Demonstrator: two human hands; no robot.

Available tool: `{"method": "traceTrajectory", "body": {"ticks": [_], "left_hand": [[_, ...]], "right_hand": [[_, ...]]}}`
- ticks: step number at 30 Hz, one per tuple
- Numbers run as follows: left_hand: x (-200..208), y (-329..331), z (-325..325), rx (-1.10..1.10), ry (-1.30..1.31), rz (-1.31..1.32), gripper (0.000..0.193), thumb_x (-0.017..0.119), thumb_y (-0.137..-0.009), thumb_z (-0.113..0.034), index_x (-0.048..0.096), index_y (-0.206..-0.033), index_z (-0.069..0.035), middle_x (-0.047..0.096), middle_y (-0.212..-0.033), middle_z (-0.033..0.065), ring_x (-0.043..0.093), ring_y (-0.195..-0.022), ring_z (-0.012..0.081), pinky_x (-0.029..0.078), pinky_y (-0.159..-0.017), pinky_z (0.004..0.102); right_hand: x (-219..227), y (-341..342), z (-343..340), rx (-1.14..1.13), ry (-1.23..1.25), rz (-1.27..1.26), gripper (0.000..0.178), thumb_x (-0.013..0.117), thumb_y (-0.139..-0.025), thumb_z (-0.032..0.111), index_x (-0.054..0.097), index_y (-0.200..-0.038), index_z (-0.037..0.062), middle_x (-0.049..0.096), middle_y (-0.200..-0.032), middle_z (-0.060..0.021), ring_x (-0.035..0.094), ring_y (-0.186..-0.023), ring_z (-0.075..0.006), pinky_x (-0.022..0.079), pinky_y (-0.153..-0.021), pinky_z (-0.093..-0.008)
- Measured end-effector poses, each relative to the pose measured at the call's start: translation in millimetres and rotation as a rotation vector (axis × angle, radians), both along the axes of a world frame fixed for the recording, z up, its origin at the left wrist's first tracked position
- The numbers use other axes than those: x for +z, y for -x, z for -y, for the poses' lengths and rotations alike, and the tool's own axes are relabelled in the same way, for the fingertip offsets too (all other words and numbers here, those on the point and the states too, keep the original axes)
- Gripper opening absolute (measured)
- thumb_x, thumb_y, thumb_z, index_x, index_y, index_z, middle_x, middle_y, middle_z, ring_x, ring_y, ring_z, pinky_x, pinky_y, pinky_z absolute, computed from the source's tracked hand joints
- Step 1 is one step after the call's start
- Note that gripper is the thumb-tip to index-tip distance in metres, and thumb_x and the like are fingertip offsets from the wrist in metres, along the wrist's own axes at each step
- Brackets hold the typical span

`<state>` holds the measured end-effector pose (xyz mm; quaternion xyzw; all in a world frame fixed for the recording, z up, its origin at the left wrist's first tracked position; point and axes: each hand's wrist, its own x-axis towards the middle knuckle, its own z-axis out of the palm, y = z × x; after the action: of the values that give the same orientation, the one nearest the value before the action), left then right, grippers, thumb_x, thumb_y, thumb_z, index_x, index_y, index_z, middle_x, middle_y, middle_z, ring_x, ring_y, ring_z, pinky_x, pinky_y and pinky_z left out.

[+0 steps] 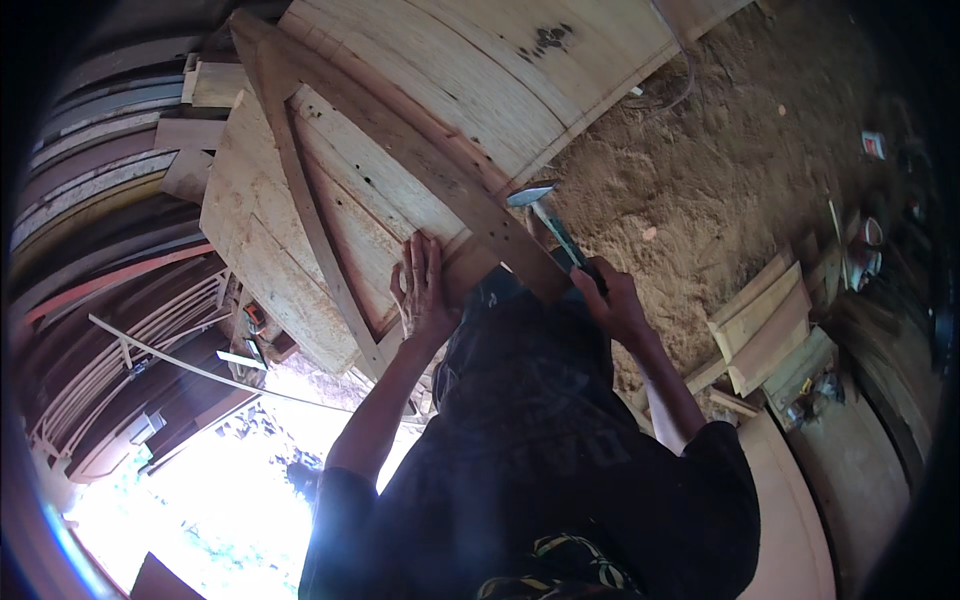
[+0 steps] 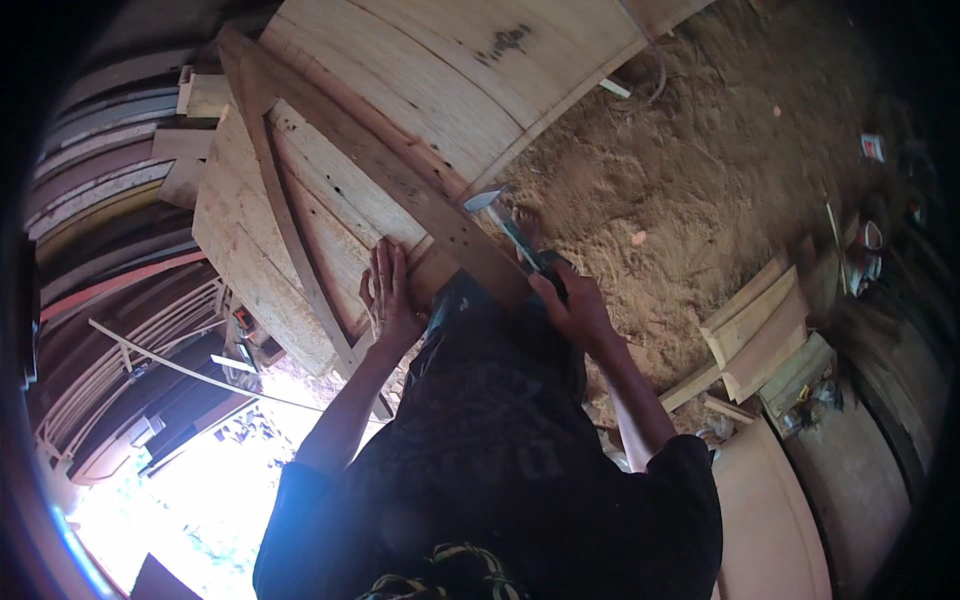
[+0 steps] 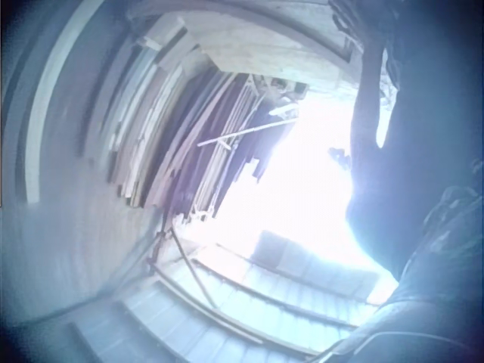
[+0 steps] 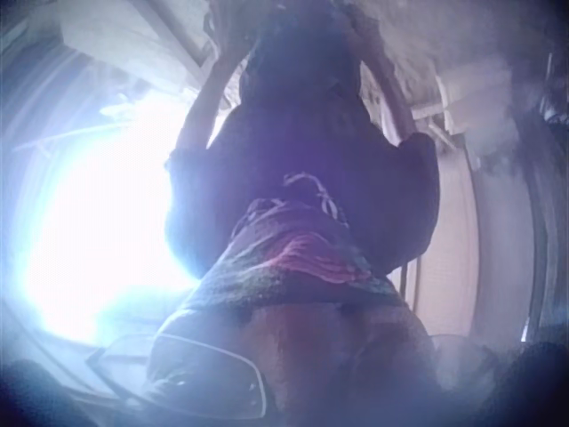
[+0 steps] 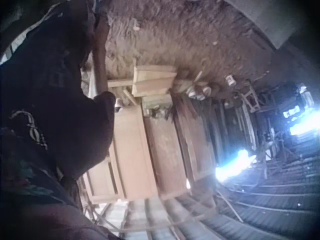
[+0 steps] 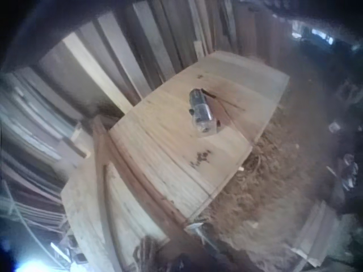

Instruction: The person assembles a wooden frame by positioning planks on a workbench, hammering nails to secure joints, and using a handheld electric router to smooth edges. The person repeatedly adjusts the frame and continues hammering and routing along the edges.

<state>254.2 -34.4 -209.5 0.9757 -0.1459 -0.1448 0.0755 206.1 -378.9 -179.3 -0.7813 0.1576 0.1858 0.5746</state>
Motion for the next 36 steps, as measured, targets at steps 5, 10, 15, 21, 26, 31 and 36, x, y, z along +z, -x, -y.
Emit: {"method": "traceTrajectory", "body": {"ticks": [5,10,15,21,26,31,36], "left_hand": [[-3,2,3,0.033,0.137,0.092,0.115,0.083,-0.081,-0.028,0.023,-0.178,-0.013,0.016,-0.185,0.0206,0.015,-0.172,0.0377,0.01,-0.133,0.0583],[11,-2,8,0.074,0.096,-0.007,0.111,0.082,-0.081,-0.026,0.026,-0.177,-0.015,0.019,-0.185,0.0164,0.017,-0.172,0.0347,0.012,-0.134,0.0587],[3,1,5,0.072,0.146,0.082,0.112,0.085,-0.08,-0.021,0.028,-0.176,-0.017,0.02,-0.185,0.0138,0.018,-0.172,0.031,0.016,-0.134,0.058],[-4,3,1,0.065,0.183,0.138,0.13,0.098,-0.066,-0.029,0.028,-0.175,-0.016,0.022,-0.184,0.0134,0.017,-0.172,0.0313,0.016,-0.135,0.0577],[-11,5,2,0.043,0.13,0.165,0.151,0.104,-0.048,-0.038,0.026,-0.176,-0.016,0.022,-0.183,0.0138,0.016,-0.171,0.032,0.017,-0.134,0.0575],[2,8,3,0.074,0.237,0.086,0.112,0.081,-0.079,-0.01,0.025,-0.177,-0.016,0.021,-0.184,0.0142,0.02,-0.171,0.0311,0.018,-0.133,0.0571],[3,5,1,0.063,0.16,0.085,0.131,0.093,-0.068,-0.024,0.022,-0.177,-0.017,0.018,-0.185,0.0132,0.015,-0.172,0.0317,0.016,-0.134,0.0578]], "right_hand": [[32,-19,-15,0.099,0.065,0.167,0.044,0.069,-0.11,0.027,0.062,-0.146,0.0025,0.078,-0.11,-0.0247,0.079,-0.096,-0.0384,0.06,-0.083,-0.043],[19,-38,-24,0.214,0.198,0.532,0.051,0.066,-0.111,0.017,0.054,-0.158,0.0036,0.076,-0.12,-0.0257,0.078,-0.103,-0.0399,0.06,-0.087,-0.0443],[23,-54,-40,0.351,0.354,0.673,0.057,0.065,-0.111,0.014,0.049,-0.165,0.0075,0.076,-0.124,-0.0273,0.078,-0.106,-0.0426,0.062,-0.086,-0.0472],[20,-61,-44,0.397,0.365,0.557,0.057,0.064,-0.112,0.015,0.049,-0.166,0.0099,0.076,-0.123,-0.0274,0.078,-0.106,-0.0438,0.062,-0.085,-0.0484],[28,-61,-57,0.263,0.428,0.89,0.056,0.063,-0.113,0.016,0.048,-0.166,0.0102,0.076,-0.122,-0.0283,0.078,-0.105,-0.0448,0.062,-0.084,-0.0488],[24,-63,-43,0.363,0.39,0.531,0.057,0.064,-0.112,0.014,0.048,-0.166,0.0093,0.076,-0.12,-0.0283,0.078,-0.104,-0.0441,0.062,-0.083,-0.0485],[14,-57,-56,0.296,0.479,0.815,0.055,0.066,-0.111,0.016,0.051,-0.164,0.0109,0.078,-0.105,-0.0255,0.079,-0.096,-0.0426,0.061,-0.077,-0.0494]]}}
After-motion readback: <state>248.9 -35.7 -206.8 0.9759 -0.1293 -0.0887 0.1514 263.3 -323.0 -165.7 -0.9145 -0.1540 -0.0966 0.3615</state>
